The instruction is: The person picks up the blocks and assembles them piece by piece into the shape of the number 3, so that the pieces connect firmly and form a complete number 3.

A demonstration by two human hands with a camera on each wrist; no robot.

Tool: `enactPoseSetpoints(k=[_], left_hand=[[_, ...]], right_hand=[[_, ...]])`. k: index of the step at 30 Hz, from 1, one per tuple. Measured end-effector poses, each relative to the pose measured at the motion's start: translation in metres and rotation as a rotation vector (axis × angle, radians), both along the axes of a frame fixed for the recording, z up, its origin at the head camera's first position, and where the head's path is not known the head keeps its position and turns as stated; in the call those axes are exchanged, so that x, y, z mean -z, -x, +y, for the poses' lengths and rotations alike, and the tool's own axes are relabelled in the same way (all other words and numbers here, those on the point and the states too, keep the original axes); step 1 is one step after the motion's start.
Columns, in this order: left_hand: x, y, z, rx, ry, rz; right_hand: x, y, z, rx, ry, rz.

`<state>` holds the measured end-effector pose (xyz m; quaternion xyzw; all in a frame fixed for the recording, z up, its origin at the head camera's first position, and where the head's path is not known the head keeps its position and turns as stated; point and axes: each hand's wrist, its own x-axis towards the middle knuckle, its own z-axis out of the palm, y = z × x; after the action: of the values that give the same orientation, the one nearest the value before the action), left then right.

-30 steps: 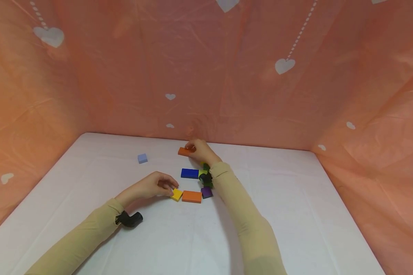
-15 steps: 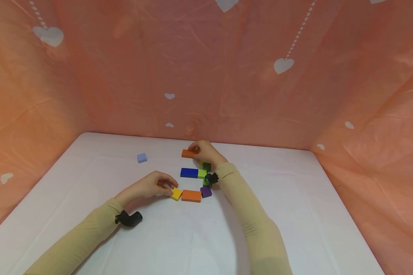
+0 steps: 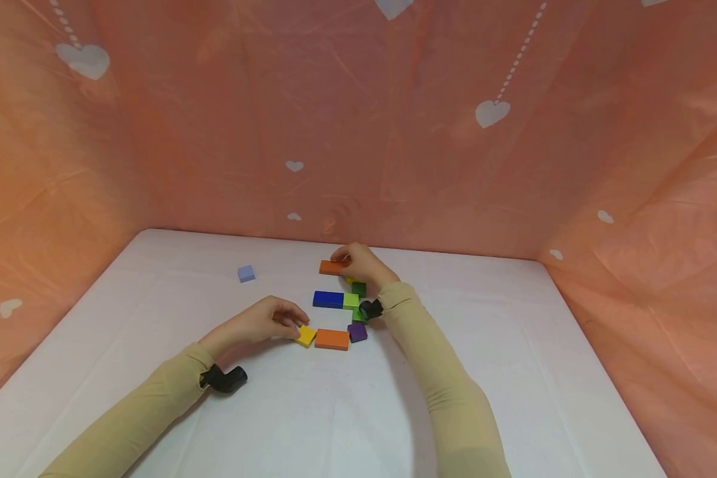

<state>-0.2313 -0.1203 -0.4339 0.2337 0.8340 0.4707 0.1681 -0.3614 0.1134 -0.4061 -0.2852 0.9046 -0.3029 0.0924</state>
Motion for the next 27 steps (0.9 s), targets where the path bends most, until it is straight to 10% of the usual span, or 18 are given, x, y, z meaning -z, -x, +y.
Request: enactPoseSetpoints(k=[27], left_hand=[[0.0017, -0.0001, 0.0002, 0.000, -0.008, -0.024]], right_hand=[[0.0040, -0.0005, 0.0048, 0.025, 0.028, -0.056]])
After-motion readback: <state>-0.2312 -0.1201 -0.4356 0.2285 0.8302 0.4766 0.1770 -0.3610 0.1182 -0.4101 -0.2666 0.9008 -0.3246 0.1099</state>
